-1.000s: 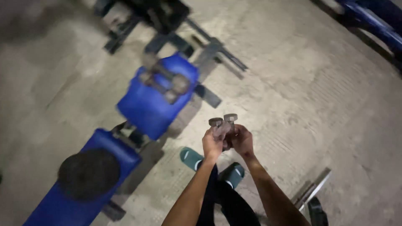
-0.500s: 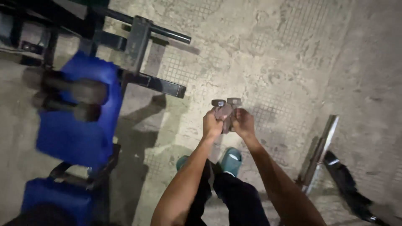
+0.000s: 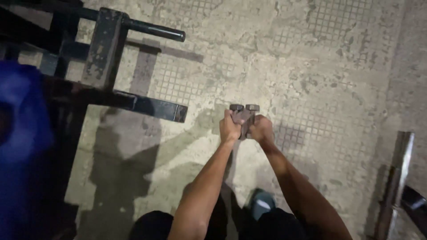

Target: Cleaning gym equipment with a cloth.

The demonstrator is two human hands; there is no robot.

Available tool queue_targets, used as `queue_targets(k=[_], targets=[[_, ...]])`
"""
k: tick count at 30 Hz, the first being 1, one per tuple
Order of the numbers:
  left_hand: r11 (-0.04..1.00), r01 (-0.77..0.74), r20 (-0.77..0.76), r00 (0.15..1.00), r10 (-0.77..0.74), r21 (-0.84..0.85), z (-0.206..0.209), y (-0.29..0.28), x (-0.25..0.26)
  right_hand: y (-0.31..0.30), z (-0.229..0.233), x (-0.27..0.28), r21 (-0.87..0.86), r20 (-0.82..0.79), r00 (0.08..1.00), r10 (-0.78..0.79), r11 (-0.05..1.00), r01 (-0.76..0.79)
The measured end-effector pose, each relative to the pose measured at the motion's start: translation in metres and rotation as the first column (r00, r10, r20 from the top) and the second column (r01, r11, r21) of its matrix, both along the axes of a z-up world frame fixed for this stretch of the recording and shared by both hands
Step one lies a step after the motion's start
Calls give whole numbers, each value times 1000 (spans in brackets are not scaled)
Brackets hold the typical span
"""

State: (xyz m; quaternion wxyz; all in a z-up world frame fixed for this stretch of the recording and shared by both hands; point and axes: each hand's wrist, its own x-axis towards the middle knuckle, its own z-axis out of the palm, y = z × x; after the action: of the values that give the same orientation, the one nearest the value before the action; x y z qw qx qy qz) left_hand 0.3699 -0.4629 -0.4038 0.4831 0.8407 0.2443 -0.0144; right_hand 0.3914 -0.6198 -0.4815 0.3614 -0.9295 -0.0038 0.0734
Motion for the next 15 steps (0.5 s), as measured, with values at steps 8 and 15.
queue_targets(k=[8, 15], targets=[[985, 107, 23, 994, -111, 136, -77, -7, 1, 13, -8, -3, -26, -44, 990, -131, 991, 130], [941, 163, -20, 986, -164, 297, -72, -8, 5, -9, -59, 8, -87, -133, 989, -69, 994, 58]])
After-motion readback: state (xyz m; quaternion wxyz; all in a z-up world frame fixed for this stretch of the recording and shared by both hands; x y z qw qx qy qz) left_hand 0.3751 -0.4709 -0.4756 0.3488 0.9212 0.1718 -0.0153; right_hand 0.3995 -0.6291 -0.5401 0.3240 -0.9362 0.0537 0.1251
